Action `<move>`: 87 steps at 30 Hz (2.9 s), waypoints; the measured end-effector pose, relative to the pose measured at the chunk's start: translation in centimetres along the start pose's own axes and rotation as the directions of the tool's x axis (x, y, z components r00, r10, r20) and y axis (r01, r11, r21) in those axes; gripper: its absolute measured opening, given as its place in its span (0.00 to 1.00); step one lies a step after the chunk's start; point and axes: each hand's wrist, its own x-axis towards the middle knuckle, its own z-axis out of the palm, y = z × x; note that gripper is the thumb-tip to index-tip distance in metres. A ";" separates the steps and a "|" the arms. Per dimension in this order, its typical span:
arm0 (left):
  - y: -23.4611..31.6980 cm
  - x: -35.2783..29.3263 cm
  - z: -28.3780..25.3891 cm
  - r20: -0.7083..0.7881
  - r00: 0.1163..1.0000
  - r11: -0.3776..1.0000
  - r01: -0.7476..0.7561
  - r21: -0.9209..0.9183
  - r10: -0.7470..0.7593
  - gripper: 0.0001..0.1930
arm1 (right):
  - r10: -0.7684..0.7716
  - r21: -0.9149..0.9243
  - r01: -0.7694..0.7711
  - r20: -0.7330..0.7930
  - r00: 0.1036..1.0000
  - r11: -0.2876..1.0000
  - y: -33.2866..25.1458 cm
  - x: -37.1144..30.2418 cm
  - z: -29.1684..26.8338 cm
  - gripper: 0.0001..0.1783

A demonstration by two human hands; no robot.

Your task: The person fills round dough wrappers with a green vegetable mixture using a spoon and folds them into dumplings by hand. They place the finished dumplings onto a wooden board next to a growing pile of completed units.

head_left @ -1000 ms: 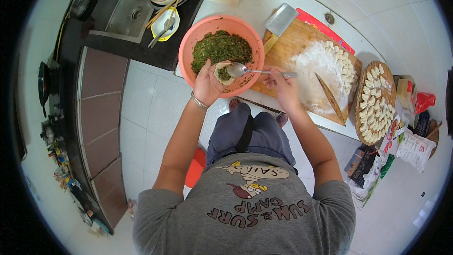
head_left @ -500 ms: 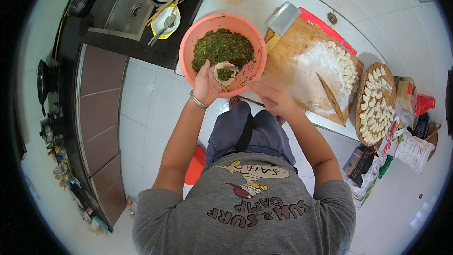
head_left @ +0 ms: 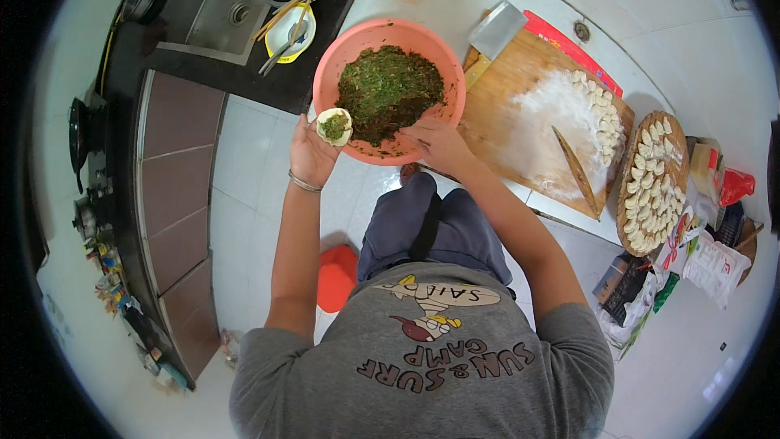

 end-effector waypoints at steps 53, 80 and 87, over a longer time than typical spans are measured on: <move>-2.1 1.4 4.0 0.112 0.986 0.989 0.136 -0.067 -0.128 0.30 | 0.003 0.244 0.058 -0.243 0.970 0.968 -3.2 -2.8 -5.5 0.25; -24.7 -8.6 30.7 0.518 0.684 0.856 0.453 0.251 -0.514 0.30 | -0.390 -0.650 0.079 -0.349 0.852 0.756 -6.9 -23.3 -26.9 0.12; -35.0 -11.6 37.4 0.541 0.586 0.797 0.432 0.421 -0.603 0.28 | -0.332 -0.622 -0.069 -0.504 0.797 0.780 -5.6 -33.5 -33.8 0.11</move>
